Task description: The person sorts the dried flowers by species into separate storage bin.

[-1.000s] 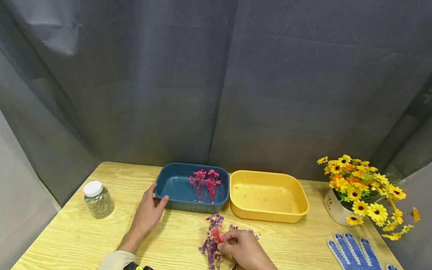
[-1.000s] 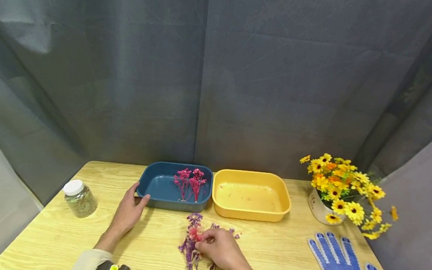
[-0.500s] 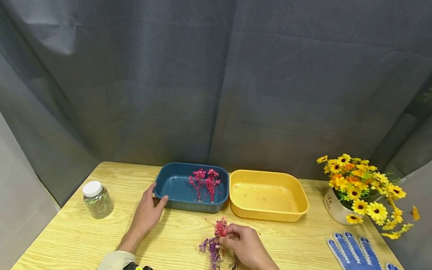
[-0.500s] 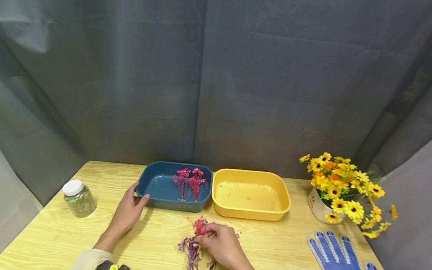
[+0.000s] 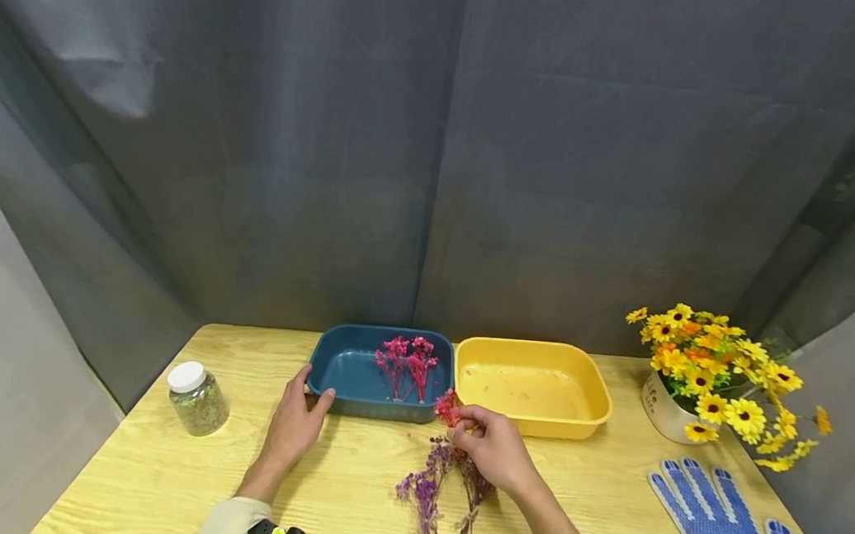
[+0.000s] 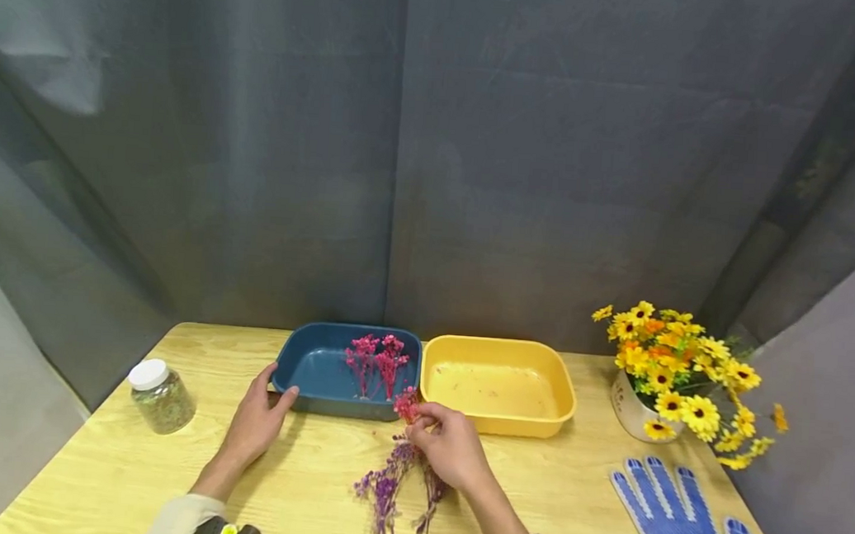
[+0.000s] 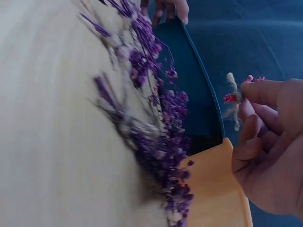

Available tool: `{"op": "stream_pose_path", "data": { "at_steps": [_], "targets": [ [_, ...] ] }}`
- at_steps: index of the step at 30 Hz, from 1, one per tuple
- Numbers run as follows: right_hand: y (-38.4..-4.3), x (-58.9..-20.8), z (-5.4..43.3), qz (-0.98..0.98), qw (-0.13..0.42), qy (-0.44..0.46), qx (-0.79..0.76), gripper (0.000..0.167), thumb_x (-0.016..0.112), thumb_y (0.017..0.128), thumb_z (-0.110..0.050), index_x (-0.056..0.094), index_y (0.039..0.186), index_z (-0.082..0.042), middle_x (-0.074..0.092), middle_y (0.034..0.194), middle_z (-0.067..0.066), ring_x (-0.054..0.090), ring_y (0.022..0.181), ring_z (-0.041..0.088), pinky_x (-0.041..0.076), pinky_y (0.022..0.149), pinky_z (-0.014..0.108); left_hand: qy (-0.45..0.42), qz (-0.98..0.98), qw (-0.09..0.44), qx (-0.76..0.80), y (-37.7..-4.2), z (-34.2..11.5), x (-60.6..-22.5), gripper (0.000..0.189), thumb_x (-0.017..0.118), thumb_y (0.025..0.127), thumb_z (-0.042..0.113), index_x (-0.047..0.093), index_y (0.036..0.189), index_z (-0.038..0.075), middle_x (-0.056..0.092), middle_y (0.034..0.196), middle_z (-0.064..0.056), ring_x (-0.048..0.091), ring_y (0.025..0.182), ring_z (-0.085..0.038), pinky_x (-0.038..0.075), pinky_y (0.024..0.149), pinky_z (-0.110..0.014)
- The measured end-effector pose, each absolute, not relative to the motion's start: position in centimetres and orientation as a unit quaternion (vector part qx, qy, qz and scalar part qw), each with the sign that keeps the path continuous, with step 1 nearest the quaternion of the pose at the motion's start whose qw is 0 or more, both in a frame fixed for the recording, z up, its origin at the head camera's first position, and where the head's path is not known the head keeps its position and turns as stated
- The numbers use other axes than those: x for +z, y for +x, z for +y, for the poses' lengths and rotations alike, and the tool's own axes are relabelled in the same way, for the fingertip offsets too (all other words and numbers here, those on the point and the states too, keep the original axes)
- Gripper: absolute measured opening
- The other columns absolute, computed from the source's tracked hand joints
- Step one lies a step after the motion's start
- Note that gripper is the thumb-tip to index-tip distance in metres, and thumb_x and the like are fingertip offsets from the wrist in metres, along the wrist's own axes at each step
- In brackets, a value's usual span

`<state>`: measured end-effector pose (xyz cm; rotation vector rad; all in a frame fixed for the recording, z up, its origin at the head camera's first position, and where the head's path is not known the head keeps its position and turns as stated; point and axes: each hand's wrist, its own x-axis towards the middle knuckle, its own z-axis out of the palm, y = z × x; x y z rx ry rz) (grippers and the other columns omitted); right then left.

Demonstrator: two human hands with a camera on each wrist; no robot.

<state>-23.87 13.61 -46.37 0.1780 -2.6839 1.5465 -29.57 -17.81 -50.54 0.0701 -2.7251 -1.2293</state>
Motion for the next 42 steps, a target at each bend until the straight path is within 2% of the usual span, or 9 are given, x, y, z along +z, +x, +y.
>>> {"op": "stream_pose_path", "data": {
  "at_steps": [3,9,18,24,28,32,38,42],
  "targets": [
    [-24.9,-45.7,13.4,-0.873,0.036,0.058,0.483,0.020,0.068,0.088,-0.016,0.071,0.108,-0.015,0.067,0.082,-0.005,0.055,0.064,0.010,0.044,0.054,0.024,0.023,-0.910,0.072,-0.407,-29.5,-18.0,-50.5,0.073,0.049,0.097,0.049,0.020,0.154,0.015,0.028,0.156,-0.017,0.035,0.140,-0.041,0.031,0.110,-0.058],
    [-27.5,-44.4,13.1,-0.891,0.078,0.069,0.442,0.017,0.067,0.089,-0.023,0.071,0.104,-0.015,0.070,0.083,-0.002,0.056,0.061,0.012,0.043,0.054,0.026,0.019,-0.909,0.077,-0.410,-29.9,-18.0,-50.0,0.072,0.049,0.097,0.049,0.021,0.154,0.016,0.028,0.156,-0.016,0.037,0.138,-0.040,0.032,0.110,-0.057],
    [-29.9,-44.1,12.9,-0.908,0.057,0.032,0.415,0.016,0.065,0.091,-0.031,0.070,0.098,-0.017,0.072,0.092,0.000,0.061,0.068,0.013,0.046,0.063,0.030,0.016,-0.904,0.066,-0.422,-29.7,-17.6,-50.0,0.072,0.050,0.097,0.048,0.020,0.155,0.017,0.029,0.156,-0.015,0.043,0.134,-0.038,0.033,0.110,-0.056],
    [-30.9,-44.0,12.4,-0.911,0.071,0.041,0.405,0.018,0.064,0.091,-0.028,0.069,0.102,-0.014,0.070,0.087,-0.001,0.062,0.073,0.014,0.049,0.074,0.032,0.017,-0.905,0.057,-0.421,-29.8,-17.8,-50.2,0.073,0.048,0.098,0.050,0.017,0.156,0.019,0.026,0.158,-0.014,0.039,0.137,-0.037,0.032,0.111,-0.056],
    [-31.4,-43.8,11.7,-0.907,0.073,0.044,0.412,0.022,0.067,0.089,-0.027,0.068,0.105,-0.012,0.071,0.083,-0.001,0.064,0.073,0.014,0.050,0.075,0.033,0.021,-0.907,0.056,-0.417,-29.7,-18.1,-49.9,0.074,0.047,0.097,0.053,0.016,0.156,0.021,0.026,0.158,-0.014,0.039,0.137,-0.037,0.032,0.111,-0.056],
    [-32.0,-43.4,11.0,-0.909,0.070,0.042,0.409,0.025,0.069,0.089,-0.028,0.068,0.108,-0.012,0.072,0.085,0.000,0.066,0.073,0.014,0.052,0.075,0.034,0.017,-0.907,0.062,-0.416,-30.0,-18.1,-49.5,0.074,0.046,0.096,0.055,0.017,0.155,0.020,0.027,0.157,-0.014,0.042,0.134,-0.037,0.033,0.110,-0.056],
    [-32.6,-43.8,10.7,-0.913,0.054,0.030,0.402,0.029,0.071,0.088,-0.028,0.068,0.111,-0.011,0.074,0.089,0.002,0.069,0.075,0.016,0.054,0.082,0.039,0.017,-0.903,0.061,-0.424,-30.1,-17.9,-49.6,0.071,0.049,0.097,0.048,0.019,0.155,0.018,0.029,0.155,-0.015,0.045,0.131,-0.037,0.035,0.108,-0.056],
    [-32.6,-44.3,10.3,-0.912,0.044,0.017,0.408,0.032,0.070,0.089,-0.028,0.068,0.115,-0.011,0.074,0.090,0.003,0.069,0.077,0.017,0.053,0.084,0.040,0.022,-0.905,0.058,-0.421,-29.7,-18.1,-50.0,0.071,0.050,0.097,0.047,0.018,0.155,0.019,0.028,0.157,-0.014,0.041,0.135,-0.038,0.033,0.110,-0.056]
  ]
}}
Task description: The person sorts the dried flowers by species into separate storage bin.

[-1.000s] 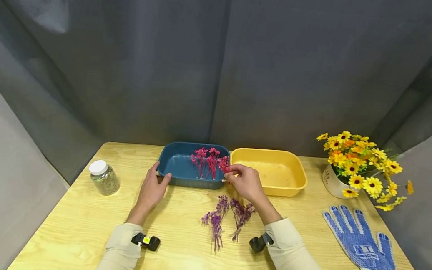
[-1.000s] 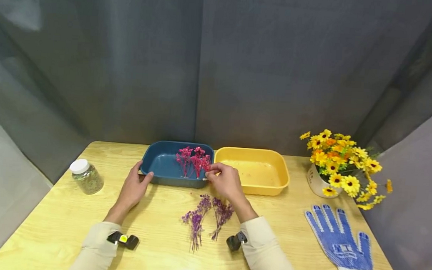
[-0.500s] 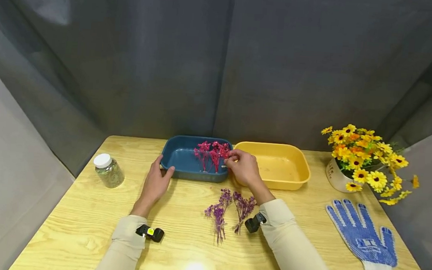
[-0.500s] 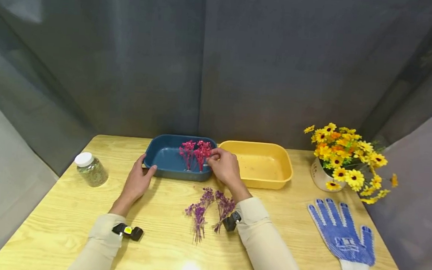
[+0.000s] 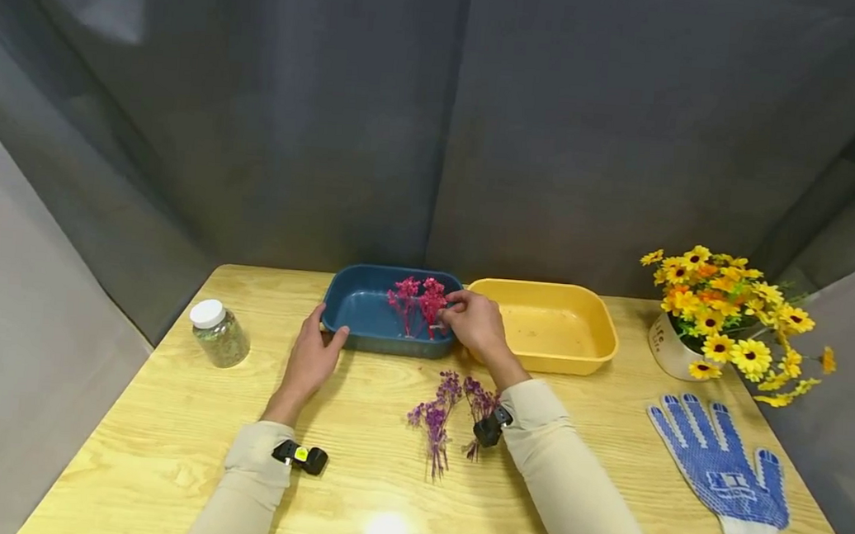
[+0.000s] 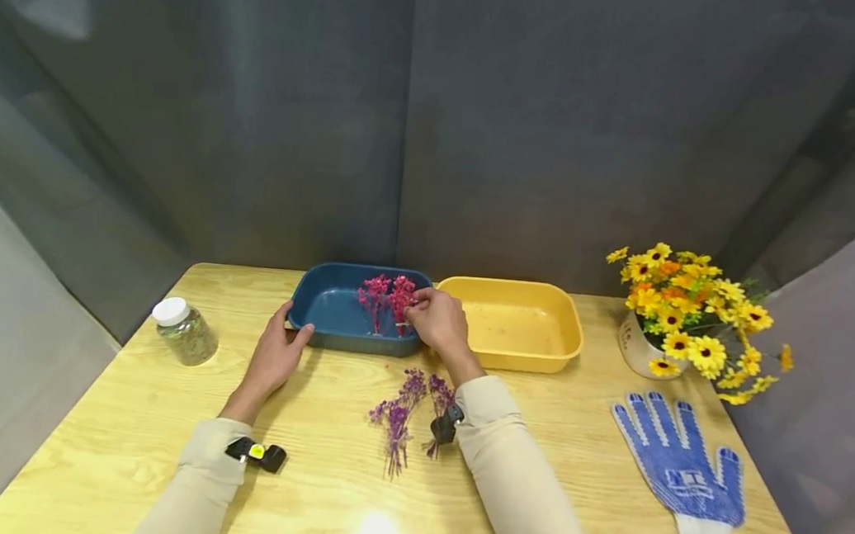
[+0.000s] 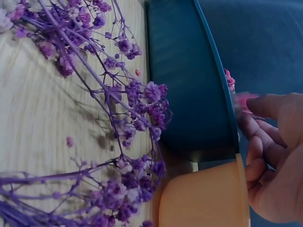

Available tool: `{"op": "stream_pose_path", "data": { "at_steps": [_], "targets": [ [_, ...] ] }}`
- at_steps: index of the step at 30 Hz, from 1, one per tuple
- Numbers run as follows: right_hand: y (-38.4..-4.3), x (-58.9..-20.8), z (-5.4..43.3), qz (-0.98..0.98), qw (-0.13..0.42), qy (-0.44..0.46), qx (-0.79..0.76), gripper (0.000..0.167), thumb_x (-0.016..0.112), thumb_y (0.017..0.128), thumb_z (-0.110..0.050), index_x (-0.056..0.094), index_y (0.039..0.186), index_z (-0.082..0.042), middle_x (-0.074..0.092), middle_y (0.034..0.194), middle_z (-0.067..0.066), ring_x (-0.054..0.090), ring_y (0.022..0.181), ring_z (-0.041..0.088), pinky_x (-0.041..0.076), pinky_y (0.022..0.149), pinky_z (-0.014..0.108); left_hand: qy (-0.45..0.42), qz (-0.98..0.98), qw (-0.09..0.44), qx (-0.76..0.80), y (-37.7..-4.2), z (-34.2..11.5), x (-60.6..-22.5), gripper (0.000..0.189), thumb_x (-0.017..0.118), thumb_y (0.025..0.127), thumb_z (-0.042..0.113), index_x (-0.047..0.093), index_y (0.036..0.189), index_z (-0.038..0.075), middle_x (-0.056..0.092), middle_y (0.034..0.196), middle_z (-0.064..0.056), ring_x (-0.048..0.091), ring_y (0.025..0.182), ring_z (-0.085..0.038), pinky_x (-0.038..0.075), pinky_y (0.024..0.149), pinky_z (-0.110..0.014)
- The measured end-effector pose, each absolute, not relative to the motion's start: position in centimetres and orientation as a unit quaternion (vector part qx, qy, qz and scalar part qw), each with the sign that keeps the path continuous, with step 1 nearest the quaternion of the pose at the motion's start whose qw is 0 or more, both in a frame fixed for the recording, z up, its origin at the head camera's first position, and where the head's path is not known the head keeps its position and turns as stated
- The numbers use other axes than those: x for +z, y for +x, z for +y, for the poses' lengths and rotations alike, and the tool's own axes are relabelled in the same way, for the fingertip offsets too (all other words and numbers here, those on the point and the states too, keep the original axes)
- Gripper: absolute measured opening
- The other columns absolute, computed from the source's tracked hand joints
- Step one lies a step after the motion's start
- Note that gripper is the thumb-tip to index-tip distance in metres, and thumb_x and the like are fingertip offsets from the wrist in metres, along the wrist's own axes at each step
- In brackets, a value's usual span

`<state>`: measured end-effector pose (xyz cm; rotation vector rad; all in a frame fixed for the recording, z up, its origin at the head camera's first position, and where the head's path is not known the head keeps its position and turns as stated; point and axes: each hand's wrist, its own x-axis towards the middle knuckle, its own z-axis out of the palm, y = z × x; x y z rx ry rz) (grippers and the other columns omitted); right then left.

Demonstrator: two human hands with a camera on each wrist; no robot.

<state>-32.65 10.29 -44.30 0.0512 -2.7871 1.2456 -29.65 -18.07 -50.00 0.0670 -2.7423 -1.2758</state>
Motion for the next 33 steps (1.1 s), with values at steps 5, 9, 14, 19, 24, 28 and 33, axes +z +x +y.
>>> {"op": "stream_pose_path", "data": {
  "at_steps": [5,9,14,19,24,28,33],
  "targets": [
    [-32.4,-44.7,10.0,-0.906,0.046,0.014,0.421,0.030,0.067,0.090,-0.025,0.068,0.117,-0.012,0.072,0.089,0.001,0.065,0.076,0.017,0.052,0.078,0.037,0.030,-0.909,0.055,-0.411,-29.2,-18.6,-50.3,0.071,0.048,0.098,0.048,0.017,0.155,0.020,0.026,0.158,-0.014,0.038,0.138,-0.038,0.032,0.111,-0.056],
    [-32.0,-44.5,10.1,-0.901,0.058,0.019,0.430,0.027,0.064,0.090,-0.026,0.068,0.115,-0.016,0.070,0.089,0.000,0.062,0.075,0.016,0.048,0.075,0.033,0.032,-0.913,0.063,-0.403,-29.2,-19.1,-50.2,0.071,0.048,0.098,0.048,0.017,0.155,0.019,0.027,0.157,-0.015,0.039,0.137,-0.038,0.033,0.110,-0.056],
    [-30.9,-44.1,10.9,-0.904,0.082,0.020,0.419,0.023,0.062,0.091,-0.030,0.068,0.111,-0.021,0.069,0.093,-0.001,0.058,0.071,0.015,0.045,0.071,0.031,0.028,-0.912,0.063,-0.405,-29.4,-19.1,-50.0,0.072,0.049,0.098,0.047,0.018,0.155,0.018,0.028,0.156,-0.016,0.040,0.136,-0.038,0.033,0.110,-0.055],
    [-29.6,-43.7,12.0,-0.903,0.110,0.026,0.414,0.020,0.061,0.090,-0.025,0.069,0.108,-0.021,0.069,0.092,-0.001,0.054,0.066,0.014,0.042,0.066,0.030,0.023,-0.909,0.060,-0.411,-29.6,-18.6,-50.3,0.072,0.049,0.098,0.047,0.017,0.156,0.018,0.026,0.157,-0.016,0.039,0.137,-0.038,0.033,0.110,-0.056],
    [-28.0,-43.7,12.7,-0.897,0.128,0.038,0.421,0.022,0.062,0.089,-0.021,0.070,0.109,-0.017,0.069,0.089,0.000,0.051,0.062,0.013,0.040,0.059,0.028,0.026,-0.908,0.060,-0.413,-29.6,-18.4,-50.4,0.071,0.048,0.098,0.047,0.017,0.156,0.020,0.025,0.158,-0.015,0.034,0.140,-0.039,0.031,0.111,-0.057],
    [-26.7,-43.9,13.3,-0.897,0.134,0.035,0.419,0.022,0.064,0.089,-0.020,0.070,0.109,-0.016,0.068,0.088,-0.001,0.049,0.060,0.013,0.039,0.056,0.026,0.020,-0.910,0.060,-0.409,-29.7,-18.2,-50.4,0.073,0.048,0.098,0.049,0.017,0.155,0.018,0.025,0.157,-0.017,0.033,0.140,-0.040,0.031,0.111,-0.057],
    [-25.5,-44.2,14.0,-0.898,0.124,0.038,0.420,0.022,0.064,0.090,-0.021,0.070,0.111,-0.016,0.068,0.088,-0.002,0.050,0.061,0.014,0.039,0.054,0.026,0.018,-0.911,0.058,-0.409,-29.9,-17.9,-50.5,0.073,0.048,0.097,0.050,0.017,0.155,0.018,0.025,0.158,-0.016,0.032,0.141,-0.039,0.030,0.112,-0.057]
  ]
}}
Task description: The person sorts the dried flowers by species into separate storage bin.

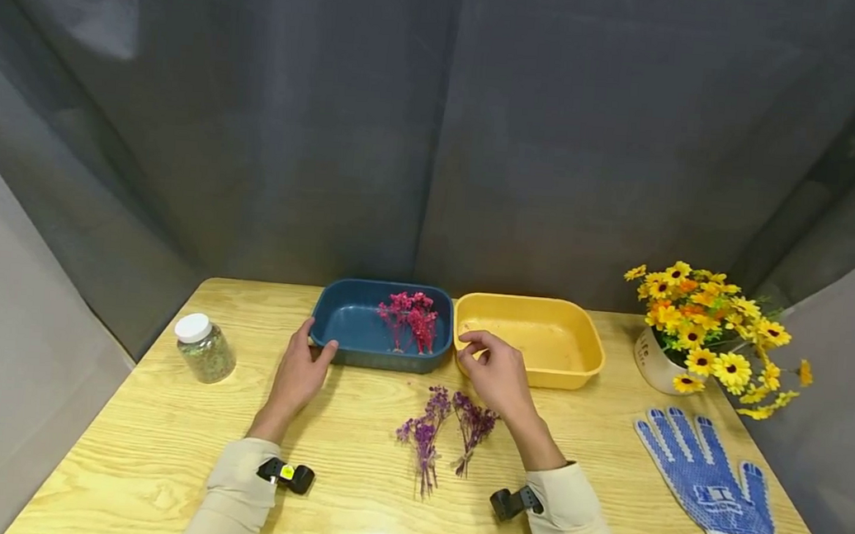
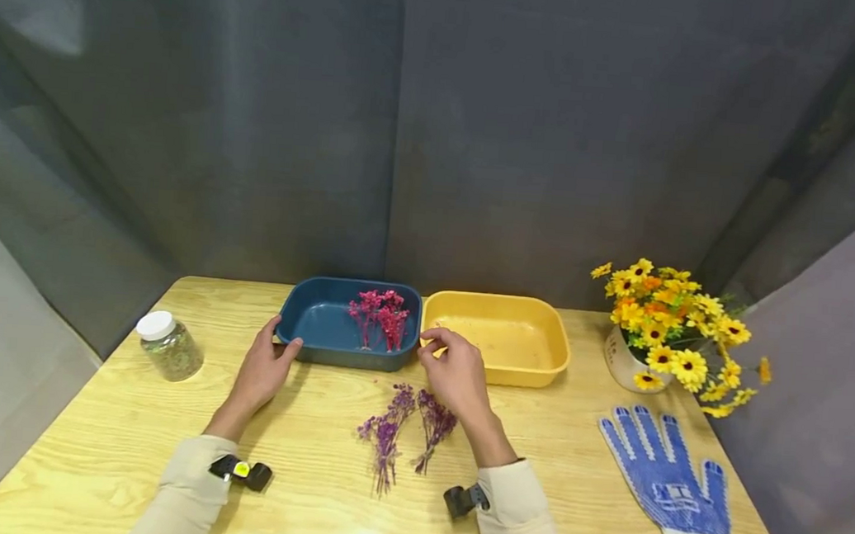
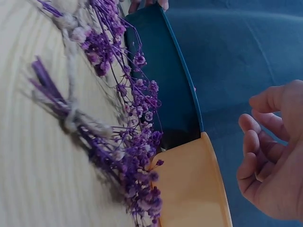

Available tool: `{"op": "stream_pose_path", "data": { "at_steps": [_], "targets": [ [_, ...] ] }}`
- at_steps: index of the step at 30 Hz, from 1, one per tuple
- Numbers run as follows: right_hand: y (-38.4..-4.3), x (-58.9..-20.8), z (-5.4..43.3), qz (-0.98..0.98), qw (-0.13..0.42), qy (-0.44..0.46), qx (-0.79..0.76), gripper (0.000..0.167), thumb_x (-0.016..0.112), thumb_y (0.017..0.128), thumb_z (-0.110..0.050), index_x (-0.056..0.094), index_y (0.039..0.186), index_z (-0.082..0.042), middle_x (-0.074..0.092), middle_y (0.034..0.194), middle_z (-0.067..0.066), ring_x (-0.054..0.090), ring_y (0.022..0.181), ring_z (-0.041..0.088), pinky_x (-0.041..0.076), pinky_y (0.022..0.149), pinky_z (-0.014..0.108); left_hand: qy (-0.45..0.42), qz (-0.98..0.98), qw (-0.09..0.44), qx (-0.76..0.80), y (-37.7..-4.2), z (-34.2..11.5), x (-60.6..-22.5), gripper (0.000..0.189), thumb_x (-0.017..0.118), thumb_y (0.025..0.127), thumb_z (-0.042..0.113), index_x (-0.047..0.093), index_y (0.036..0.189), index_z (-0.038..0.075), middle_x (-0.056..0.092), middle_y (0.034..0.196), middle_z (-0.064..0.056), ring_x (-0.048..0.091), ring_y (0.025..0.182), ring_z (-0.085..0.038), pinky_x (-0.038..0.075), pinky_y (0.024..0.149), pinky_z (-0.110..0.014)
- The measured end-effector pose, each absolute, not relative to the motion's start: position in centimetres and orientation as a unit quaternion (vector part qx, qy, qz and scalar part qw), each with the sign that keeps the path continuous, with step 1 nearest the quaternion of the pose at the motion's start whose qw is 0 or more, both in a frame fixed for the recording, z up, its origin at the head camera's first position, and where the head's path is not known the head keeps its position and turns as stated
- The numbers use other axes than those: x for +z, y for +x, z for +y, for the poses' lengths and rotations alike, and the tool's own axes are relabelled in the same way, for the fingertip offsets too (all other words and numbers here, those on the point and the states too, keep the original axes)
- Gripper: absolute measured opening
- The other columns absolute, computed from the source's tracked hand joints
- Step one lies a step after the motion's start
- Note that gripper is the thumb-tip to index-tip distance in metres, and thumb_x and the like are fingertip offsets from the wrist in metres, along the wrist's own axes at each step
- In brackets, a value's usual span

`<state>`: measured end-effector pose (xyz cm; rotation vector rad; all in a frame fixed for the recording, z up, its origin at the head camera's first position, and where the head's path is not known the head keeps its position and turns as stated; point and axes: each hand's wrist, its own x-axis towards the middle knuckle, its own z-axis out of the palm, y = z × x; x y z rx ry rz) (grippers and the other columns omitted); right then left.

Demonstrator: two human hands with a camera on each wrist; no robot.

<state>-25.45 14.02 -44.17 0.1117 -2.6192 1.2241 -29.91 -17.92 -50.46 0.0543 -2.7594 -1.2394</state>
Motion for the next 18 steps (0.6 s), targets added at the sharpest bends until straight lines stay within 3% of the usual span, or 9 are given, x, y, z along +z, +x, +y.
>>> {"op": "stream_pose_path", "data": {
  "at_steps": [8,11,18],
  "targets": [
    [-23.9,-44.9,14.6,-0.899,0.110,0.034,0.424,0.023,0.065,0.090,-0.022,0.069,0.111,-0.015,0.068,0.088,-0.001,0.053,0.064,0.013,0.041,0.056,0.026,0.016,-0.910,0.073,-0.409,-30.0,-18.0,-50.5,0.071,0.050,0.097,0.046,0.021,0.154,0.015,0.035,0.151,-0.017,0.051,0.124,-0.036,0.037,0.105,-0.055],
    [-23.5,-45.1,15.0,-0.902,0.111,0.031,0.415,0.021,0.066,0.090,-0.021,0.070,0.110,-0.016,0.068,0.088,-0.001,0.052,0.065,0.012,0.040,0.056,0.025,0.016,-0.908,0.065,-0.413,-30.0,-17.9,-50.7,0.072,0.049,0.098,0.048,0.018,0.155,0.017,0.033,0.152,-0.016,0.051,0.124,-0.035,0.038,0.104,-0.055],
    [-22.9,-45.7,16.0,-0.904,0.112,0.024,0.411,0.020,0.066,0.089,-0.020,0.070,0.108,-0.017,0.069,0.088,-0.001,0.054,0.067,0.013,0.042,0.059,0.025,0.018,-0.904,0.063,-0.422,-29.9,-17.9,-50.7,0.071,0.049,0.098,0.048,0.018,0.155,0.019,0.028,0.155,-0.015,0.037,0.137,-0.039,0.033,0.109,-0.058]
  ]
}}
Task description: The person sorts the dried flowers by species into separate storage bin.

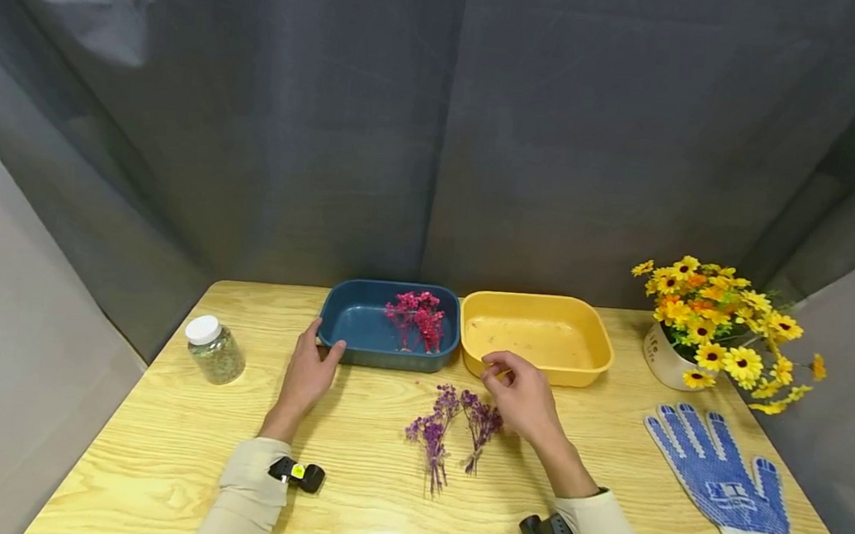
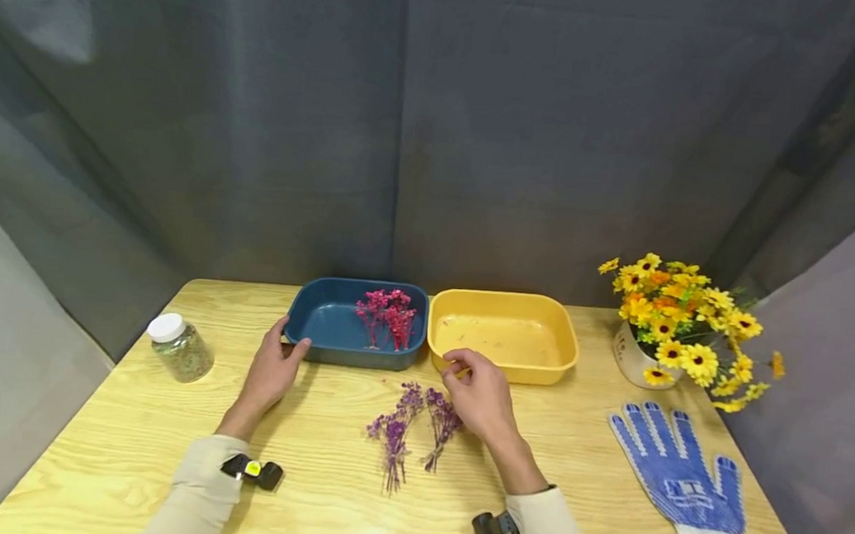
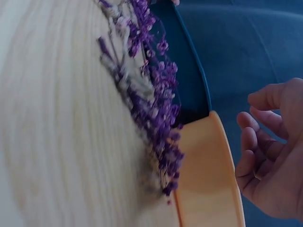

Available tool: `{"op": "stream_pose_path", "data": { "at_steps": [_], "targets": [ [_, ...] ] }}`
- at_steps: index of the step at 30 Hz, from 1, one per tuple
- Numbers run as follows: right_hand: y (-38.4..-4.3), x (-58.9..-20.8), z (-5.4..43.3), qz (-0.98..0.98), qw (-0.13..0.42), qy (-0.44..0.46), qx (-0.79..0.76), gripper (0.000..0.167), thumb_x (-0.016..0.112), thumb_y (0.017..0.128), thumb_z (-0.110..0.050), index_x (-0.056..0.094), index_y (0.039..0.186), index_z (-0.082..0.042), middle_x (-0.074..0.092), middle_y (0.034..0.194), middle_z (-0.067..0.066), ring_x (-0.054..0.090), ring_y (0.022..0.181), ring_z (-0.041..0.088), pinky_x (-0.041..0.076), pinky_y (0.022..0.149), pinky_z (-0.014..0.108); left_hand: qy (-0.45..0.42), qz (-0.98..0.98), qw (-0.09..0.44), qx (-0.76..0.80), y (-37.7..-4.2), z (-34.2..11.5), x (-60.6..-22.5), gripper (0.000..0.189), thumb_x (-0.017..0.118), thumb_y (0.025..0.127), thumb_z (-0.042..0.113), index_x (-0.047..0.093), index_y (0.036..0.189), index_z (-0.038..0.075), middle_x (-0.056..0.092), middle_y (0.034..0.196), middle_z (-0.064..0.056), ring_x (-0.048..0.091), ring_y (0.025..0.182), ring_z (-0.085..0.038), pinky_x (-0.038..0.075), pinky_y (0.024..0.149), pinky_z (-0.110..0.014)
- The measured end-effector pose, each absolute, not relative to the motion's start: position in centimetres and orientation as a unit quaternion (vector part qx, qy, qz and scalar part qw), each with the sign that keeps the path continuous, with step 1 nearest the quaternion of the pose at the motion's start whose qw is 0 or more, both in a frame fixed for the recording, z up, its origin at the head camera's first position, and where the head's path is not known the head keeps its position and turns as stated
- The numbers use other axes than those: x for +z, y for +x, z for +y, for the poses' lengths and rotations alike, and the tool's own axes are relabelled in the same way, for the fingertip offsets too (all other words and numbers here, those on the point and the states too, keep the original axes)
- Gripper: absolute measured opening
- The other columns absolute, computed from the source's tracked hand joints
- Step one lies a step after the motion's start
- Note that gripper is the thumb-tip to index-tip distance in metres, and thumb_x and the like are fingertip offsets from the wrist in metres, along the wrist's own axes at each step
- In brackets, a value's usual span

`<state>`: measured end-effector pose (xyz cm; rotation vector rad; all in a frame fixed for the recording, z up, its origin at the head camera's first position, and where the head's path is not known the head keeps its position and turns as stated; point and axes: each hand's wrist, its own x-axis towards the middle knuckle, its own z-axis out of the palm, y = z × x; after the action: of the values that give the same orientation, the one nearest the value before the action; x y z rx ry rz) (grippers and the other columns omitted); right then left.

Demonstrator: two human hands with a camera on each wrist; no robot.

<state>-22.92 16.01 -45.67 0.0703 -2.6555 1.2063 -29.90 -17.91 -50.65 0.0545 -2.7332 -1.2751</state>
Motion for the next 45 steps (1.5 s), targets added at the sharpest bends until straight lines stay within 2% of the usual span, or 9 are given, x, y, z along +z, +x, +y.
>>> {"op": "stream_pose_path", "data": {
  "at_steps": [4,9,16,21,27,35,41,45],
  "targets": [
    [-22.7,-46.3,17.0,-0.907,0.123,0.028,0.403,0.020,0.067,0.089,-0.019,0.070,0.108,-0.015,0.068,0.088,-0.002,0.055,0.069,0.012,0.043,0.061,0.024,0.016,-0.907,0.075,-0.415,-29.7,-17.7,-50.5,0.070,0.049,0.098,0.046,0.021,0.154,0.015,0.030,0.151,-0.017,0.036,0.137,-0.037,0.033,0.109,-0.056],
    [-22.6,-47.0,18.5,-0.906,0.147,0.031,0.397,0.020,0.068,0.089,-0.018,0.070,0.109,-0.014,0.068,0.089,-0.001,0.056,0.071,0.012,0.043,0.062,0.023,0.012,-0.906,0.134,-0.400,-29.6,-17.4,-49.9,0.066,0.052,0.096,0.045,0.032,0.149,0.012,0.035,0.148,-0.015,0.034,0.135,-0.035,0.031,0.107,-0.056],
    [-23.1,-47.3,20.5,-0.904,0.195,0.025,0.380,0.021,0.069,0.089,-0.023,0.070,0.108,-0.015,0.068,0.089,-0.001,0.058,0.075,0.013,0.044,0.063,0.024,-0.009,-0.883,0.251,-0.397,-29.3,-16.6,-48.5,0.052,0.058,0.094,0.037,0.047,0.135,0.008,0.045,0.137,-0.014,0.041,0.124,-0.033,0.033,0.100,-0.051],
    [-23.5,-47.4,22.2,-0.897,0.230,0.007,0.378,0.021,0.070,0.089,-0.028,0.070,0.107,-0.016,0.067,0.092,0.000,0.057,0.079,0.014,0.045,0.068,0.025,-0.067,-0.854,0.278,-0.435,-28.4,-14.7,-47.1,0.041,0.062,0.093,0.026,0.052,0.127,0.005,0.051,0.123,-0.014,0.051,0.110,-0.030,0.041,0.096,-0.045],
    [-23.7,-47.8,24.6,-0.885,0.253,-0.034,0.388,0.024,0.070,0.089,-0.028,0.069,0.109,-0.015,0.068,0.102,0.006,0.058,0.088,0.019,0.044,0.075,0.021,-0.142,-0.849,0.233,-0.453,-26.7,-11.7,-46.8,0.035,0.063,0.093,0.022,0.055,0.123,0.008,0.055,0.113,-0.009,0.056,0.097,-0.027,0.048,0.087,-0.047],
    [-24.0,-48.5,26.6,-0.879,0.255,-0.064,0.399,0.034,0.071,0.088,-0.026,0.066,0.117,-0.011,0.061,0.120,0.012,0.054,0.106,0.028,0.043,0.087,0.041,-0.186,-0.868,0.136,-0.440,-24.5,-9.0,-47.6,0.035,0.062,0.094,0.028,0.053,0.125,0.014,0.057,0.114,-0.008,0.055,0.097,-0.021,0.048,0.083,-0.039],
    [-24.2,-49.2,27.9,-0.881,0.229,-0.080,0.405,0.045,0.071,0.087,-0.026,0.060,0.127,-0.011,0.046,0.143,0.015,0.039,0.130,0.038,0.032,0.103,0.055,-0.192,-0.887,0.073,-0.414,-23.0,-8.4,-48.8,0.038,0.064,0.092,0.031,0.055,0.123,0.011,0.057,0.110,-0.005,0.056,0.094,-0.018,0.047,0.078,-0.032],
    [-24.2,-49.3,28.7,-0.886,0.205,-0.096,0.404,0.056,0.069,0.088,-0.029,0.051,0.138,-0.011,0.032,0.154,0.016,0.027,0.140,0.042,0.026,0.109,0.061,-0.199,-0.894,0.041,-0.398,-22.3,-7.8,-49.1,0.040,0.065,0.090,0.033,0.054,0.123,0.013,0.057,0.108,-0.001,0.056,0.094,-0.015,0.048,0.078,-0.031]
  ]
}}
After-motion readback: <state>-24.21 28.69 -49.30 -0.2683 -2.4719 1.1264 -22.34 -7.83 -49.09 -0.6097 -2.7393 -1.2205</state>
